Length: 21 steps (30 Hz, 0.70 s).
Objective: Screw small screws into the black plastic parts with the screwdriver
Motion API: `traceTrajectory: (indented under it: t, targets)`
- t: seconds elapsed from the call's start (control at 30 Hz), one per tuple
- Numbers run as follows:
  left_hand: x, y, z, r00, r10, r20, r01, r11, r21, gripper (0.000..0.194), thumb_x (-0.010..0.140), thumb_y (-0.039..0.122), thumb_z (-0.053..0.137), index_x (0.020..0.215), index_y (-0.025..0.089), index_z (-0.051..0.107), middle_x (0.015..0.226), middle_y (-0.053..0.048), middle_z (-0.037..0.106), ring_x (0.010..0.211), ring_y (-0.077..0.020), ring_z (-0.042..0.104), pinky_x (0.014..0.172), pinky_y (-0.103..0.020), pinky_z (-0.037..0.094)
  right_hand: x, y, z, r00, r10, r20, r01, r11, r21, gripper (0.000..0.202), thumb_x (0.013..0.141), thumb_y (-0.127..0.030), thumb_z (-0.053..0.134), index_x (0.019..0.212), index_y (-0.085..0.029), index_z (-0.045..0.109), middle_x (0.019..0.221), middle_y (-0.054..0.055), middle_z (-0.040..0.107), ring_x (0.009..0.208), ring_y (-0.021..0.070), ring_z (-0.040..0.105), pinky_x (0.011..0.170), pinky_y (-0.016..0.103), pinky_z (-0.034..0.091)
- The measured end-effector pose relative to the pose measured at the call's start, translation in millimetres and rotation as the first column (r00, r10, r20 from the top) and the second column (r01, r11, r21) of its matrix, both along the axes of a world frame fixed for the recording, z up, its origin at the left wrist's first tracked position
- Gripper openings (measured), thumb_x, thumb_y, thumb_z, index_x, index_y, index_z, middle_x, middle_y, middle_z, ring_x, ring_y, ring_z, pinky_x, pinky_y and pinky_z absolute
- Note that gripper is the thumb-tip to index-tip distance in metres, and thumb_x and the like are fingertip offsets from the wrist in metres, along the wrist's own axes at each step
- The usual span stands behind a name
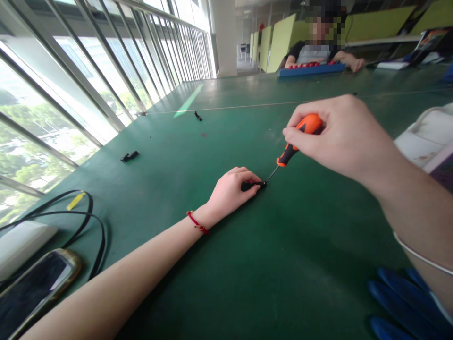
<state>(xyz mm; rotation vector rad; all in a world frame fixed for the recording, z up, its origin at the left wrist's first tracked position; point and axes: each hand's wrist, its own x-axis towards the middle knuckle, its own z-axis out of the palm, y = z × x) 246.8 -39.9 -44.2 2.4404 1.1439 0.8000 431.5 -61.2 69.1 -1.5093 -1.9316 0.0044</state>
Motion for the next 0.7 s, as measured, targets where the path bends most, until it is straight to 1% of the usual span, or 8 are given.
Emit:
traceTrajectory:
  t: [0.3,0.43,0.7]
  targets:
    - [0.1,0.4,0.6,1.0,-0.001,0.007,0.001,1.0,0.0,0.016,0.08,0.023,0.056,0.089,0.021,0.069,0.087,-0.002,0.067,0.084,-0.0161,0.057,0.078,-0.028,0.046,-0.4,1.1,-1.0,1.0,-0.003,0.012,0.003,1.0,0.012,0.01,0.068,-0.025,0.058,0.058,-0.022,0.057,0.05,-0.001,0.046,0.047,0.012,0.034,0.047,0.03,0.028]
    - [0.2,0.5,0.4,1.0,-0.004,0.008,0.004,1.0,-0.003,0.016,0.081,0.023,0.056,0.09,0.021,0.069,0.087,-0.001,0.066,0.083,-0.0158,0.057,0.077,-0.028,0.046,-0.3,1.0,-1.1,1.0,-0.005,0.001,0.005,1.0,0.025,0.01,0.067,-0.027,0.059,0.058,-0.023,0.057,0.049,-0.002,0.045,0.046,0.0122,0.034,0.046,0.03,0.028]
    - [-0.6,0.4,0.7,1.0,-0.002,0.011,0.002,1.0,-0.006,0.016,0.081,0.023,0.056,0.09,0.021,0.069,0.087,-0.002,0.066,0.084,-0.016,0.057,0.078,-0.028,0.046,-2.2,-1.9,0.4,1.0,0.01,0.013,-0.01,1.0,-0.002,0.012,0.07,-0.027,0.059,0.059,-0.023,0.056,0.05,0.0,0.046,0.047,0.0126,0.034,0.047,0.031,0.028]
